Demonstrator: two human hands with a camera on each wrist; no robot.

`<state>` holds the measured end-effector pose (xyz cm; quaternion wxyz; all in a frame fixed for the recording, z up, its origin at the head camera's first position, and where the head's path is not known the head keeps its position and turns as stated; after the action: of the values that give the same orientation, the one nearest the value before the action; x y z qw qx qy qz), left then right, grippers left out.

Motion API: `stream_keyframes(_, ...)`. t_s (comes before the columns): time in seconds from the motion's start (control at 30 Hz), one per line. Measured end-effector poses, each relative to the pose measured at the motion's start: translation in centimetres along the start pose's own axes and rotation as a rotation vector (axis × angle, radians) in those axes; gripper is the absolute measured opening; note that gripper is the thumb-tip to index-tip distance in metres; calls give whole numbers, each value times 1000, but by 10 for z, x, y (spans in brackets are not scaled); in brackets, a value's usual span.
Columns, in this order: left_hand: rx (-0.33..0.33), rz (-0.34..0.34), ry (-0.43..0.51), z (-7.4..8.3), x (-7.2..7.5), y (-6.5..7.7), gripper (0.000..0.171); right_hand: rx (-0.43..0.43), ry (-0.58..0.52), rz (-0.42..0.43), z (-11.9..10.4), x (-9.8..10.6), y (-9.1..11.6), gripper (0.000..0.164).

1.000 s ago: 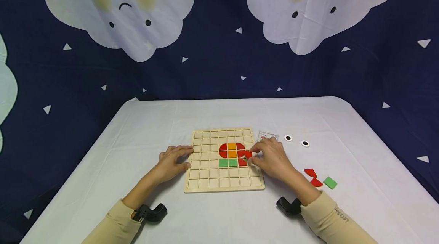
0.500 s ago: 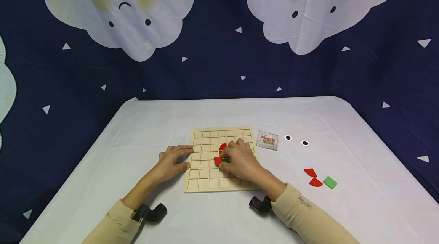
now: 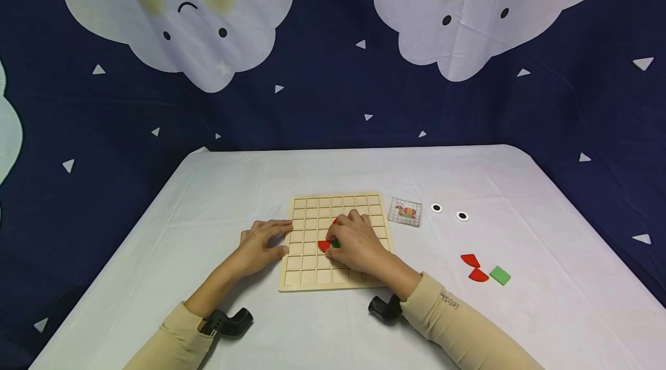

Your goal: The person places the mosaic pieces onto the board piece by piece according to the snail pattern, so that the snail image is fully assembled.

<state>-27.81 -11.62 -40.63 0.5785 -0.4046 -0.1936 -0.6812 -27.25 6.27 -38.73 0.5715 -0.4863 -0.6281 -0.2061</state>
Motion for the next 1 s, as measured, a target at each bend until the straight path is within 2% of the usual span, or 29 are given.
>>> stream_keyframes(0.27, 3, -1, 9, 1, 0, 0, 45, 5, 4, 26, 2, 3, 1, 19)
stream_keyframes(0.5, -3, 3, 3, 2, 0, 0, 45, -13, -32, 48, 10, 18, 7, 20)
stream_keyframes(0.7, -1, 4, 9, 2, 1, 0, 45, -51, -27, 105, 35, 39, 25, 24)
stream_keyframes(1.0, 0, -2, 6, 0, 0, 0, 45, -141, 15, 194, 83, 74, 67, 23)
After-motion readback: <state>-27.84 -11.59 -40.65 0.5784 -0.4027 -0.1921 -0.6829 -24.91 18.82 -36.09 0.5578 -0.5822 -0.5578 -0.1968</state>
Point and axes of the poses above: each hand's wrist, its own y-axis away from the middle knuckle, its own x-axis out of the back of the hand, z = x × y, the point moved 8 cm from there along -y, towards the middle knuckle, and after that the axes turned 5 degrees about z, right-handed, at the moved point
